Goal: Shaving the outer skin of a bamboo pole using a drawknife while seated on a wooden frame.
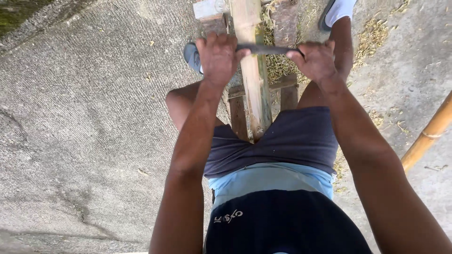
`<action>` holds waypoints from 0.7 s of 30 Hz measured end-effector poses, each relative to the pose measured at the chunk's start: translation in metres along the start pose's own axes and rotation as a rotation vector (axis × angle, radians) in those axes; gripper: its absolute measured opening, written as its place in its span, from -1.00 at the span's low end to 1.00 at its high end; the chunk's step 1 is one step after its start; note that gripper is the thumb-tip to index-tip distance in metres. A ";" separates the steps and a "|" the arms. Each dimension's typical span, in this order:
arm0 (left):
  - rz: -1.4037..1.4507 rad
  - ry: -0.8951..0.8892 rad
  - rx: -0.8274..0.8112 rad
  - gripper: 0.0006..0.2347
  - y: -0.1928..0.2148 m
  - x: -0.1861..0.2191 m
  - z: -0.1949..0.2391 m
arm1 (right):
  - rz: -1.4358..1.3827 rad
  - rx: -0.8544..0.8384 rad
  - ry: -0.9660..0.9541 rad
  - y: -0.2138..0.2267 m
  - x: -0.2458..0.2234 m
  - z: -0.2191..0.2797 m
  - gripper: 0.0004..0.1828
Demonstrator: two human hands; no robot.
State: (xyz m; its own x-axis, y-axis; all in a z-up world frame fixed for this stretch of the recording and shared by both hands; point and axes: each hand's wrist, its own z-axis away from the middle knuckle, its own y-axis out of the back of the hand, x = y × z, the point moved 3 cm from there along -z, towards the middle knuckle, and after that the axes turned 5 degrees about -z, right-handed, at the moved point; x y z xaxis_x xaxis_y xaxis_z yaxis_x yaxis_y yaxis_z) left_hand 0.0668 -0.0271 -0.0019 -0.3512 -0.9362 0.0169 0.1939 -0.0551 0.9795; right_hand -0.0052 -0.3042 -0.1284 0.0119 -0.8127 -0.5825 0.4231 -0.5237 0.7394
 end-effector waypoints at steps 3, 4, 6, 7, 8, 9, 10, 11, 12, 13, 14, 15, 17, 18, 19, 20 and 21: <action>0.069 0.048 -0.044 -0.61 0.002 0.033 0.049 | 0.026 0.026 0.066 -0.013 0.011 0.055 -0.28; 0.069 0.044 -0.037 -0.61 -0.005 0.044 0.071 | 0.030 0.034 0.065 -0.017 0.016 0.076 -0.28; 0.101 0.069 0.048 -0.64 -0.016 0.062 0.112 | -0.008 0.016 0.077 -0.026 0.024 0.114 -0.31; 0.099 0.068 0.055 -0.64 -0.018 0.068 0.127 | -0.005 0.021 0.080 -0.022 0.017 0.122 -0.31; 0.106 0.075 0.112 -0.62 -0.019 0.074 0.144 | 0.002 0.058 0.132 -0.017 0.009 0.132 -0.36; 0.113 0.082 0.170 -0.60 -0.020 0.080 0.161 | 0.010 0.094 0.185 -0.013 0.001 0.142 -0.40; 0.114 0.083 0.171 -0.60 -0.018 0.079 0.163 | 0.011 0.094 0.185 -0.010 -0.002 0.137 -0.40; 0.130 0.119 0.109 -0.61 -0.019 0.077 0.164 | 0.041 0.102 0.216 -0.006 -0.005 0.132 -0.42; 0.146 0.150 0.042 -0.63 -0.019 0.075 0.166 | 0.068 0.109 0.239 -0.004 -0.009 0.129 -0.44; 0.147 0.146 0.037 -0.63 -0.015 0.069 0.153 | 0.067 0.108 0.232 -0.002 -0.009 0.122 -0.44; 0.136 0.136 0.055 -0.63 -0.009 0.061 0.138 | 0.059 0.111 0.225 0.000 -0.010 0.107 -0.42; 0.125 0.127 0.073 -0.63 -0.004 0.053 0.123 | 0.052 0.114 0.217 0.003 -0.011 0.092 -0.39; 0.094 0.091 0.136 -0.64 -0.004 0.032 0.083 | 0.078 0.191 0.230 0.006 -0.009 0.057 -0.35; 0.067 0.052 0.196 -0.65 -0.005 0.023 0.063 | 0.105 0.267 0.238 0.008 -0.008 0.042 -0.30; 0.065 0.048 0.192 -0.65 0.000 0.013 0.040 | 0.101 0.268 0.234 0.006 -0.002 0.018 -0.30; 0.054 0.052 0.162 -0.62 0.004 0.004 0.018 | 0.087 0.216 0.153 0.003 0.005 -0.005 -0.26; 0.043 0.056 0.131 -0.59 0.008 -0.005 -0.005 | 0.073 0.164 0.073 0.000 0.012 -0.027 -0.23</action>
State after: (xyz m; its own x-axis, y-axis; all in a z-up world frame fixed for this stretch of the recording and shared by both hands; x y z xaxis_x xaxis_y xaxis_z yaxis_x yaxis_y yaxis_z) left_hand 0.0744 -0.0243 0.0047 -0.2927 -0.9548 0.0516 0.0847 0.0279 0.9960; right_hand 0.0196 -0.3070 -0.1449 0.1054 -0.8327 -0.5435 0.2653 -0.5032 0.8224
